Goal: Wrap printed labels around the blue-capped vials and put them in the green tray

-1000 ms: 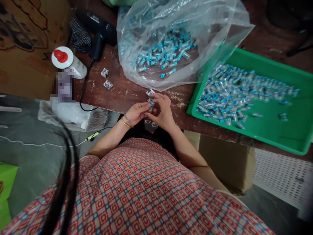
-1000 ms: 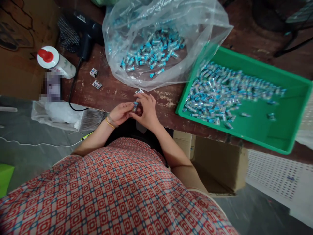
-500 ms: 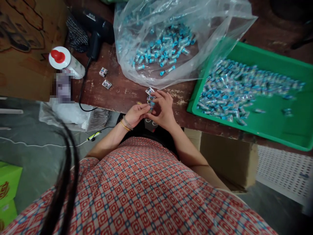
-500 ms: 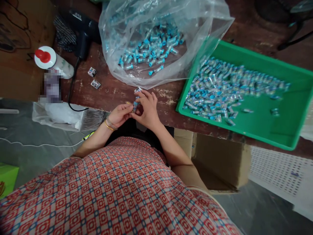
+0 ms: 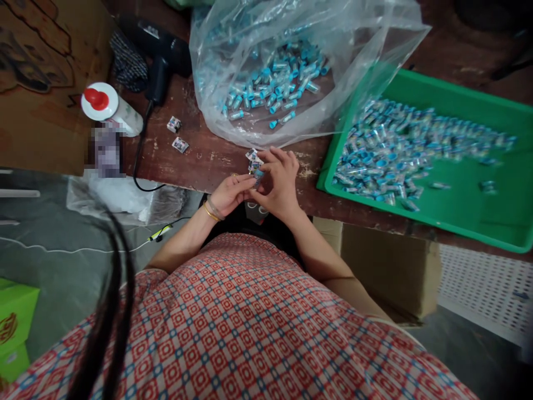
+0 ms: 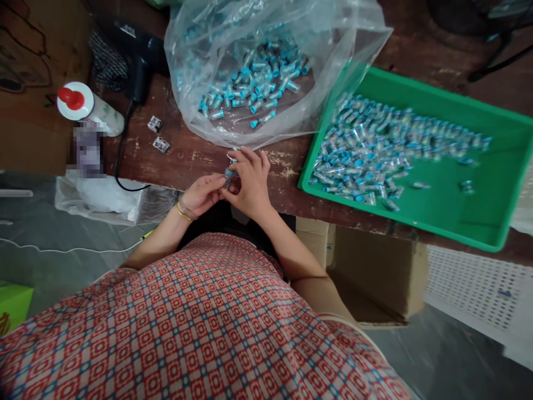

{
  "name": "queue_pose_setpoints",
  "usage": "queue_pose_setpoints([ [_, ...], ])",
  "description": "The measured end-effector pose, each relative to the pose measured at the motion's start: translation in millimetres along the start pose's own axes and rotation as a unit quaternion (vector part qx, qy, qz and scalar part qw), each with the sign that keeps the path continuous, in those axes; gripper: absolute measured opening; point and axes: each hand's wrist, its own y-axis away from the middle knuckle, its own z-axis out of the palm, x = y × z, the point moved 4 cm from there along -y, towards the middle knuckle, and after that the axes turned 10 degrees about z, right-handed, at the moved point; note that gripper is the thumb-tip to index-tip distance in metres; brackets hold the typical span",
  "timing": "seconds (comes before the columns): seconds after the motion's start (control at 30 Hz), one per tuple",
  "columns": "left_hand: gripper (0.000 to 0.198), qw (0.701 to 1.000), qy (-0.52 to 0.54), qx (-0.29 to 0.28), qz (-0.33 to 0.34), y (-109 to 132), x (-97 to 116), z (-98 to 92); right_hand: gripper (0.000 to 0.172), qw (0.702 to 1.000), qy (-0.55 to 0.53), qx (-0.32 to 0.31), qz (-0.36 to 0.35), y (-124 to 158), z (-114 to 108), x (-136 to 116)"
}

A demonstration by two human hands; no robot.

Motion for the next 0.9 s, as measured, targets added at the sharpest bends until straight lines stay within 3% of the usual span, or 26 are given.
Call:
queue_pose_setpoints([
  [0.27,0.036,0.994,-0.012,-0.094,-0.055,-6,-1,-12.6,0.039,1.0,0.001,0.019,0.012,12,7,-5],
  [0.57,0.032,0.994,0.024,-0.085,-0.069,-9,-13,-10.6,0.048,0.996,0.0,0.085,0.038,21,7,-4],
  [0.73,0.028,0.996,0.03,-0.062,-0.054,-11,-13,-8.5,0.045,0.996,0.018,0.085,0.036,28,14,-2],
  [0.9,0.034,0.994,0.005,-0.088,-0.066,-11,-14,-6.2,0.045,0.994,0.028,0.096,0.043,28,8,6],
])
